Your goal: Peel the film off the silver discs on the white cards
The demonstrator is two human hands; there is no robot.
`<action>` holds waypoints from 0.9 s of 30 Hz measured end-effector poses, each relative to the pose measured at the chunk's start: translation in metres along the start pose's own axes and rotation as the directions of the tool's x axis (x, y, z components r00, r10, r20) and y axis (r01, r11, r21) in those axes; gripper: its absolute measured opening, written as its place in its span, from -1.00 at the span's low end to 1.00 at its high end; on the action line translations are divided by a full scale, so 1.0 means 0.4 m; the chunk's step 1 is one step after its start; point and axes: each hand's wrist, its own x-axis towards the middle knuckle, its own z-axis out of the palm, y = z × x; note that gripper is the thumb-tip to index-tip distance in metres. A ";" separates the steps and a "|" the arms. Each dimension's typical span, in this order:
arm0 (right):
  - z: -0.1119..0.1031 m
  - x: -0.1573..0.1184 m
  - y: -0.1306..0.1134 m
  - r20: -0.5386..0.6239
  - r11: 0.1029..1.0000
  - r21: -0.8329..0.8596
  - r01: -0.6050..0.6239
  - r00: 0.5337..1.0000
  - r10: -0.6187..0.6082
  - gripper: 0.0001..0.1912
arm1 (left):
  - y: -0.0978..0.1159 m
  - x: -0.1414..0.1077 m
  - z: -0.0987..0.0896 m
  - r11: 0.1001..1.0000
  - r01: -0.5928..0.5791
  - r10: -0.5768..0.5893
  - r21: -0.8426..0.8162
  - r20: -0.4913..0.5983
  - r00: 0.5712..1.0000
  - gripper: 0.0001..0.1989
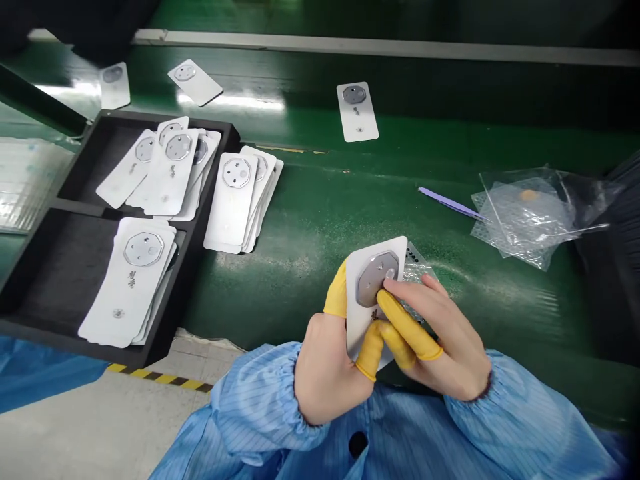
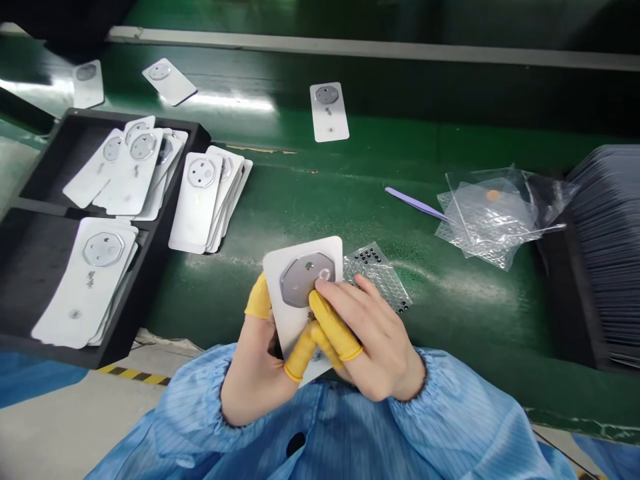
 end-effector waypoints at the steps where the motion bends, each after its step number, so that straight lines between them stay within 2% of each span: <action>1: 0.001 0.005 -0.005 -0.020 0.996 -0.041 0.080 0.997 -0.080 -0.54 | 0.002 0.000 0.001 1.000 -0.004 0.004 0.000 -0.011 1.000 -0.31; 3: 0.001 0.013 -0.014 -0.034 0.983 -0.092 0.162 0.986 -0.165 -0.50 | 0.005 -0.001 0.001 1.000 -0.013 0.014 0.011 -0.023 1.000 -0.31; 9: -0.003 0.016 -0.025 -0.033 0.996 -0.069 0.053 0.998 -0.055 -0.40 | 0.005 -0.002 0.005 0.984 -0.109 0.112 0.144 -0.013 0.994 -0.22; 15: 0.007 0.001 -0.014 -0.114 0.992 -0.073 0.104 0.987 -0.112 -0.42 | 0.006 0.000 0.006 0.951 -0.190 0.195 0.244 0.002 0.981 -0.21; 20: -0.002 0.013 -0.032 -0.058 0.998 -0.056 0.015 0.998 -0.018 -0.39 | 0.007 -0.005 0.008 0.936 -0.196 0.206 0.292 -0.004 0.979 -0.19; 24: 0.019 0.008 -0.037 -0.032 0.993 -0.100 0.060 0.997 -0.063 -0.43 | 0.000 -0.011 0.007 0.920 -0.177 0.209 0.351 -0.056 0.976 -0.22; 27: 0.042 0.003 -0.027 0.030 0.993 -0.082 0.084 0.996 -0.082 -0.45 | -0.015 -0.004 0.008 0.955 -0.090 0.111 0.284 -0.062 0.992 -0.26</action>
